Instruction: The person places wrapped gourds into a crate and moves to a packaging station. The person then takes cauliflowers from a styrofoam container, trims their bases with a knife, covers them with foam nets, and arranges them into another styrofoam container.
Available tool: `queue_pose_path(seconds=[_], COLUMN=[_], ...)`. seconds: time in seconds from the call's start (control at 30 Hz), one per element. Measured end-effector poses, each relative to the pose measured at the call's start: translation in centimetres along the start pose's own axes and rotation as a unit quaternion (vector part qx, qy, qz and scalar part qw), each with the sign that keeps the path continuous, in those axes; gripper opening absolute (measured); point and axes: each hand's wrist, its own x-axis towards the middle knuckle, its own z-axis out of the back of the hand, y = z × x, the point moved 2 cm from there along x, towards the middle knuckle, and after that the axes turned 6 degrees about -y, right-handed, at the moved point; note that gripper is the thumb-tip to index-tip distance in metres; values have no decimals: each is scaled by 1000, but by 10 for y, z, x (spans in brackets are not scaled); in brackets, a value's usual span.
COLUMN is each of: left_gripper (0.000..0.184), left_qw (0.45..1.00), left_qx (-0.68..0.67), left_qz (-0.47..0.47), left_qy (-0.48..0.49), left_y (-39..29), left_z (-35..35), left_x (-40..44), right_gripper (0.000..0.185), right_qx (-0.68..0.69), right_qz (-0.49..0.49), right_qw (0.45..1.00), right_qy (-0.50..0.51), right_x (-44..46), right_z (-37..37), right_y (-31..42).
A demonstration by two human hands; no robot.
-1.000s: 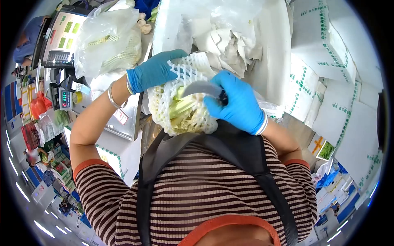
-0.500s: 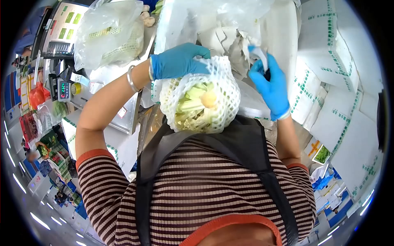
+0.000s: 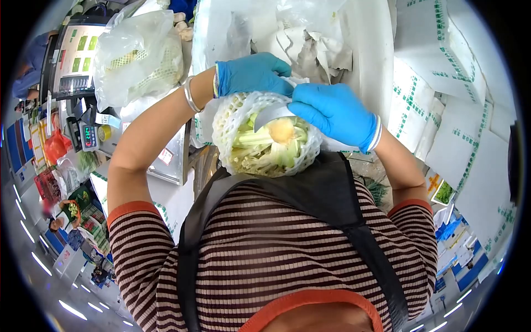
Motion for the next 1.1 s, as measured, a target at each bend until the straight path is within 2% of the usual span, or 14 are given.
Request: queue_pose_path(seconds=[0.2, 0.3, 0.37, 0.43, 0.5, 0.63, 0.73, 0.8, 0.87, 0.93, 0.97, 1.0, 1.07, 1.1], left_gripper=[37, 39, 38, 37, 37, 35, 34, 33, 31, 31, 29, 32, 38, 34], left_qw=[999, 998, 997, 996, 998, 994, 997, 962, 961, 944, 925, 926, 914, 896], left_qx=[-39, -14, -54, -62, -37, -51, -71, -242, -251, -293, -337, -319, -272, -298], left_qz=[19, 52, -54, -59, 37, -93, -26, 110, 76, 84, 68, 37, -7, -8], left_qy=[22, 13, -9, -5, 23, 7, -21, -68, -89, -122, -162, -200, -301, -330], left_y=[0, -2, 1, 3, 1, 9, 36, 52, 34, 21, 15, 15, 16, 11], left_z=[0, -2, -4, -6, -5, -8, 1, -10, -2, 0, -1, 1, 9, 8], left_x=[-2, -8, -10, -10, -7, -12, -21, -37, -50, -58, -63, -66, -85, -93], right_gripper=[18, 22, 23, 26, 24, 19, 19, 29, 41, 51, 52, 60, 67, 70], right_qx=[-44, 1, 84, 179, 221, 233, 238, 401, 534, 502, 438, 403, 412, 420], right_qz=[46, 6, -10, -56, -88, -104, -216, -291, -294, -302, -359, -387, -371, -377], right_qw=[998, 996, 993, 976, 958, 930, 892, 857, 788, 781, 784, 794, 823, 821], right_qy=[19, 88, 87, 115, 163, 265, 317, 141, -84, -215, -255, -240, -123, -84], right_x=[1, -12, -19, -21, -19, -14, -45, -66, -70, -51, -41, -36, -38, -43], right_z=[2, 11, 8, 5, 8, 23, 31, 47, 62, 68, 63, 53, 30, 14], right_y=[2, -6, -19, -28, -34, -35, -42, -75, -90, -99, -90, -79, -74, -74])
